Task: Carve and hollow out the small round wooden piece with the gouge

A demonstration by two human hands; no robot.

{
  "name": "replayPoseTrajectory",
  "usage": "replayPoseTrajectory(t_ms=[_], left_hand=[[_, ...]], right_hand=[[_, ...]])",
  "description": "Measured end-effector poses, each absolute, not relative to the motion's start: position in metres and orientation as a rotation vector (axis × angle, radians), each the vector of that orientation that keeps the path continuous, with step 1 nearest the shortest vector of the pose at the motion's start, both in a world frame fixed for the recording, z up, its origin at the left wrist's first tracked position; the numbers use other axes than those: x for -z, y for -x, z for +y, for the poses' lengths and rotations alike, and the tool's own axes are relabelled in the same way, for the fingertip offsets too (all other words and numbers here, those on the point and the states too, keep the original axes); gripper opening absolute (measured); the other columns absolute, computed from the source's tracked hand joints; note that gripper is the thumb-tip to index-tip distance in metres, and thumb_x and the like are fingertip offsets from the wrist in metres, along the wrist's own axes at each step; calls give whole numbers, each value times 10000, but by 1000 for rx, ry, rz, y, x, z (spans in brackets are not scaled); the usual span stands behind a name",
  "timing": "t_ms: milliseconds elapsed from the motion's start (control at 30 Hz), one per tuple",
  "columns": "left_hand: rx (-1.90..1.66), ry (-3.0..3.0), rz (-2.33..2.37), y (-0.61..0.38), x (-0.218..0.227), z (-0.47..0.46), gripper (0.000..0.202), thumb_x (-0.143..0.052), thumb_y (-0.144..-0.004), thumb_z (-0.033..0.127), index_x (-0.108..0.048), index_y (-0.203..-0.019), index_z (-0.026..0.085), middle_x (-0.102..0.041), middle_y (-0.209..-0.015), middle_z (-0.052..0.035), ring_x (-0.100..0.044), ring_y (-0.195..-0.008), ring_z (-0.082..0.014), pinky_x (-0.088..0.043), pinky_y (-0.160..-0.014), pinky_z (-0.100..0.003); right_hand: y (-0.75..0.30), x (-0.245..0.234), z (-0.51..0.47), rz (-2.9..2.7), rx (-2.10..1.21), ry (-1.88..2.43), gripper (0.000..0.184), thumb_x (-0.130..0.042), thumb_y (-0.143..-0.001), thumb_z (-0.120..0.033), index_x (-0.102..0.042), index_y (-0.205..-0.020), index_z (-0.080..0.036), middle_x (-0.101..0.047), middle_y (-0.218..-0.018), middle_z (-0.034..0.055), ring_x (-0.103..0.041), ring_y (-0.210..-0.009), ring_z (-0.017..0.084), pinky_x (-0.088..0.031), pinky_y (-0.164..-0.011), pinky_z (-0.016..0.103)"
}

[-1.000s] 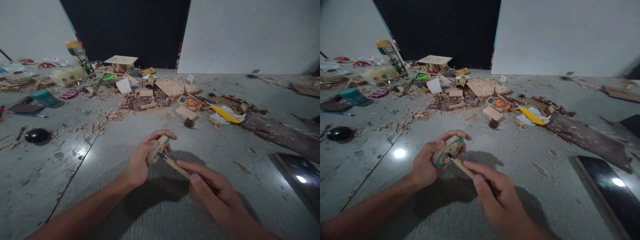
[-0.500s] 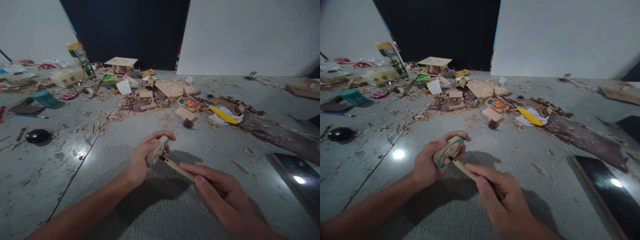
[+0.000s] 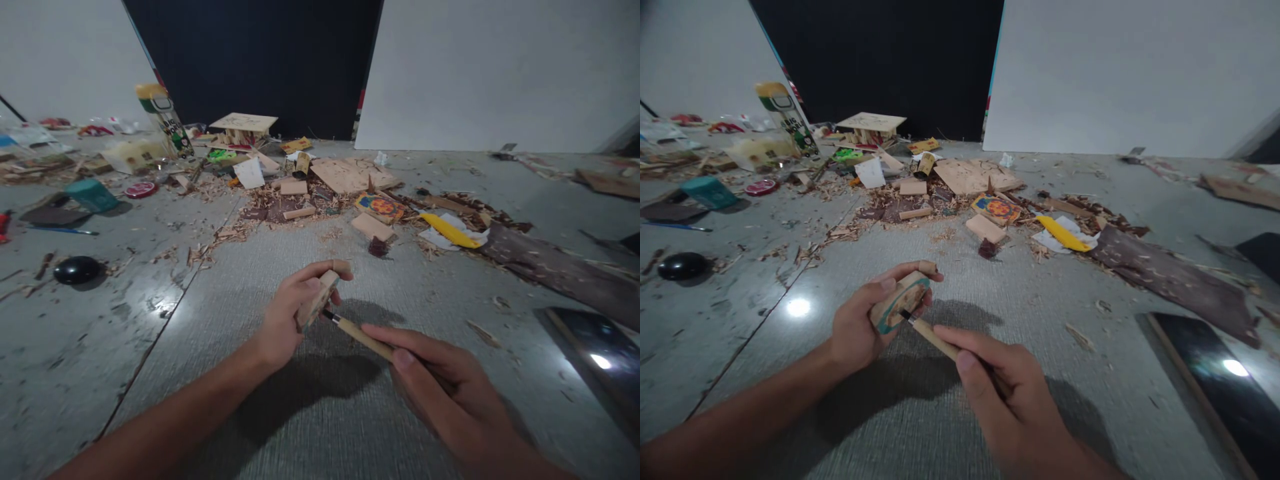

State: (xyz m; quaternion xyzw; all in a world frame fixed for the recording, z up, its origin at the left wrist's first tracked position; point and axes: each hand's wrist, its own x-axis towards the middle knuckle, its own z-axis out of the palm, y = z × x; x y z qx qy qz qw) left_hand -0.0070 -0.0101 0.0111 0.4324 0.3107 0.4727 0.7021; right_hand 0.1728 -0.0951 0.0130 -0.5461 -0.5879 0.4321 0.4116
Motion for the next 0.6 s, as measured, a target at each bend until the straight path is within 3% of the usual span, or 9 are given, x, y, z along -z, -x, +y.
replayPoseTrajectory(t_ms=[600], left_hand=[[-1031,-985,737,8,-11,-9,381,-595,-751,411,-708,-1004,150,-660,-1073,-111,-551,-793,-183,-414,-658,-289]], right_hand=[[-174,-7,-95,-1489,-1092,1396,389,-493,-965,-435,-756,-1158,-222,-284,-476,-63,-221,-405,84,-133,-342,192]])
